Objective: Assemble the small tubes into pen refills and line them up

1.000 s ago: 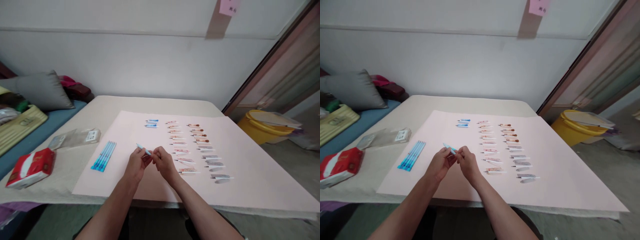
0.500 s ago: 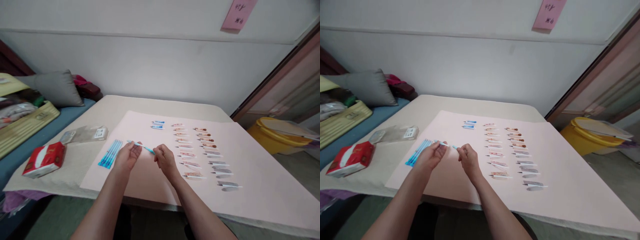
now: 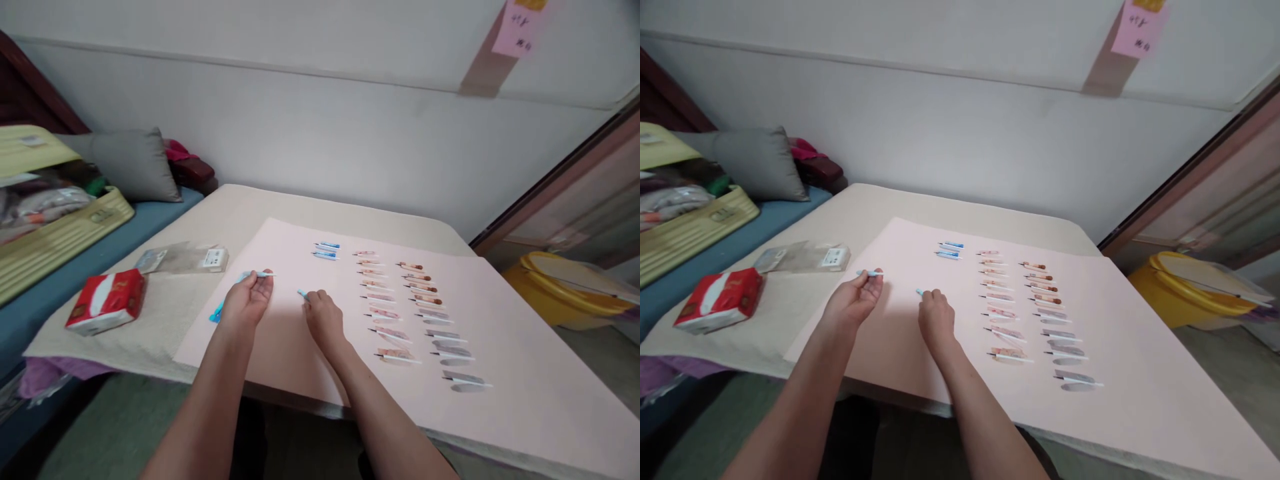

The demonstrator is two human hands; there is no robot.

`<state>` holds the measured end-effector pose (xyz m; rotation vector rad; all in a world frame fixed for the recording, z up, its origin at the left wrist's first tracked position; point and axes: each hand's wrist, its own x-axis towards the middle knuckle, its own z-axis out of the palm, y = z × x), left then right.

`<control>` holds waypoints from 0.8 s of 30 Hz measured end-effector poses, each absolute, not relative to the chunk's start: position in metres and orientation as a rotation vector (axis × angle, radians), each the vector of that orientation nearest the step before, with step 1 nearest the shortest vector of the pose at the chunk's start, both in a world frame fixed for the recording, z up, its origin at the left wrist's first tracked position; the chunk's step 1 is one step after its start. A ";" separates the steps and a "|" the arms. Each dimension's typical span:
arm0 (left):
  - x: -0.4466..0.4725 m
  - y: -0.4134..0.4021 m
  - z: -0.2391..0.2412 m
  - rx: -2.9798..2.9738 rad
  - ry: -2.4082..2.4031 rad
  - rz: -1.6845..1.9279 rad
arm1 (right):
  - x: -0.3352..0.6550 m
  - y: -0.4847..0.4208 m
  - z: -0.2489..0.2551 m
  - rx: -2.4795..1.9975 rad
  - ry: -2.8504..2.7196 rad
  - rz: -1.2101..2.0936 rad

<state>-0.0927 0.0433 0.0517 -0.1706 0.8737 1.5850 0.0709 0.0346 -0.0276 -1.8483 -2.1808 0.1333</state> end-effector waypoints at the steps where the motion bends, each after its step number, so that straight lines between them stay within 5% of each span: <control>1: -0.094 0.043 0.052 -0.175 0.873 1.586 | 0.070 0.038 -0.029 -1.873 -2.190 0.100; 15: -0.101 0.041 0.063 -0.224 0.760 1.570 | 0.038 0.067 -0.035 -1.710 -2.275 -0.080; 24: -0.105 0.041 0.062 -0.218 0.733 1.584 | 0.016 0.103 -0.038 -1.843 -2.407 0.120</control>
